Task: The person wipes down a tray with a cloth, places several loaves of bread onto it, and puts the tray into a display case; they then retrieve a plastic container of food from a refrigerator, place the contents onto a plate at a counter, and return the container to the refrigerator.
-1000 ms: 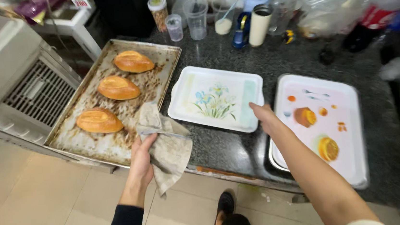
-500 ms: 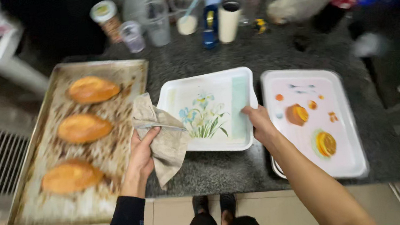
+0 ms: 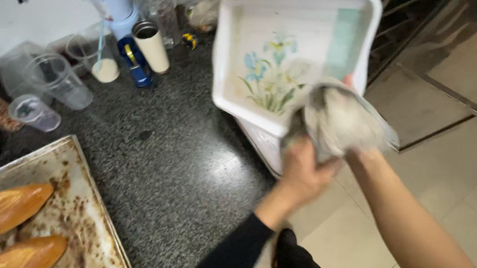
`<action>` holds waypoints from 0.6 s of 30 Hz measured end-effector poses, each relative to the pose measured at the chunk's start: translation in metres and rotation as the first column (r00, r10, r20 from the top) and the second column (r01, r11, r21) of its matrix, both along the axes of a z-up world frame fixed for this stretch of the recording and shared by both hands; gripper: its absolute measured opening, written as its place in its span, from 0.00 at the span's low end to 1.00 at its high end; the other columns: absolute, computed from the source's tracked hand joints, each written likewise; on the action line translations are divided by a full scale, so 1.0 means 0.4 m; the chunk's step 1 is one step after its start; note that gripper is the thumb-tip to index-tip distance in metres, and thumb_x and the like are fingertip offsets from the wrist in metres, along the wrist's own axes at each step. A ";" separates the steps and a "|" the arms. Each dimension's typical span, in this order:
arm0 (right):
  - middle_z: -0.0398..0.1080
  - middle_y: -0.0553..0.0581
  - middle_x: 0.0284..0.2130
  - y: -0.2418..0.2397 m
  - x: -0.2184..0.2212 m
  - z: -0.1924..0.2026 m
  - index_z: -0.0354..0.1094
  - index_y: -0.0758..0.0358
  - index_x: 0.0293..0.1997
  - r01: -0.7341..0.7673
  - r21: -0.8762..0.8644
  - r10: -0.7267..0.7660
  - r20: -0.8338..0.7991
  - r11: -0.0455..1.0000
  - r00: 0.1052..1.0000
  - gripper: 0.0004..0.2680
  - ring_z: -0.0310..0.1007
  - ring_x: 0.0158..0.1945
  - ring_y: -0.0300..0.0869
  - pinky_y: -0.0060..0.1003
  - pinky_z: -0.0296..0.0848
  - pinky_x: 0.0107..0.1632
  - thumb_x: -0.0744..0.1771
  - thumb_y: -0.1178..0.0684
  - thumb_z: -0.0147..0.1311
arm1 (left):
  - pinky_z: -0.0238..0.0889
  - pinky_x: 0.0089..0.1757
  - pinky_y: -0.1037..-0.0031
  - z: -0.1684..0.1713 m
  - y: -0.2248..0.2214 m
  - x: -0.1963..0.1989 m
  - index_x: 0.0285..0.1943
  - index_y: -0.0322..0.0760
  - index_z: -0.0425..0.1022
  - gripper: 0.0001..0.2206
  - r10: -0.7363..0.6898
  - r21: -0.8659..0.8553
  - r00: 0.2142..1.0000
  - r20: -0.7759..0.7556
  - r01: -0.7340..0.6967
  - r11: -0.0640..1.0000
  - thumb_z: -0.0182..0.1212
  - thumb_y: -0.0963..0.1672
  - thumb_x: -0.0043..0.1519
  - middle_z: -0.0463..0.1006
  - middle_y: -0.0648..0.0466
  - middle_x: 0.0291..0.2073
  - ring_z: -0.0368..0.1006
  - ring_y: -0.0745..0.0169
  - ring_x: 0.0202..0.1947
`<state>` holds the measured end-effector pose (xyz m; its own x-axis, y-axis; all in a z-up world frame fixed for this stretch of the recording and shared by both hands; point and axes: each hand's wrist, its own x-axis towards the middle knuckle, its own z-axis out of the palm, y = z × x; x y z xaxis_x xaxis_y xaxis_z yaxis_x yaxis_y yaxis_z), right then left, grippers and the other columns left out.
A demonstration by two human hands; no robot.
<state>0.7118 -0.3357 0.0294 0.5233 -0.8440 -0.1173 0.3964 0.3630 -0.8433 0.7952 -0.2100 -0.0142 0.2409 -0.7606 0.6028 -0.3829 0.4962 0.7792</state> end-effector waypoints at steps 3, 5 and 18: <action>0.70 0.59 0.59 -0.002 -0.134 0.044 0.60 0.62 0.67 0.091 0.032 -0.091 0.004 0.995 0.996 0.23 0.72 0.60 0.50 0.47 0.71 0.62 0.70 0.36 0.44 | 0.68 0.57 0.56 -0.023 0.036 -0.086 0.61 0.34 0.75 0.22 -0.137 0.072 0.989 0.055 0.133 0.989 0.66 0.47 0.59 0.77 0.37 0.55 0.73 0.33 0.57; 0.69 0.59 0.60 -0.005 -0.202 0.051 0.59 0.62 0.68 0.153 0.034 -0.152 -0.019 0.988 0.988 0.23 0.71 0.61 0.51 0.49 0.69 0.64 0.70 0.36 0.43 | 0.67 0.57 0.55 -0.048 0.013 -0.109 0.60 0.34 0.75 0.24 -0.177 0.075 0.974 0.144 0.168 0.983 0.68 0.48 0.56 0.77 0.35 0.56 0.72 0.30 0.57; 0.65 0.61 0.65 -0.109 -0.481 0.063 0.54 0.65 0.71 0.158 -0.060 -0.163 -0.089 0.986 0.983 0.25 0.66 0.66 0.51 0.50 0.66 0.67 0.70 0.36 0.42 | 0.70 0.37 0.48 -0.369 -0.329 -0.025 0.30 0.25 0.77 0.23 0.137 0.545 0.872 0.469 -0.408 0.732 0.58 0.53 0.60 0.78 0.31 0.29 0.77 0.31 0.32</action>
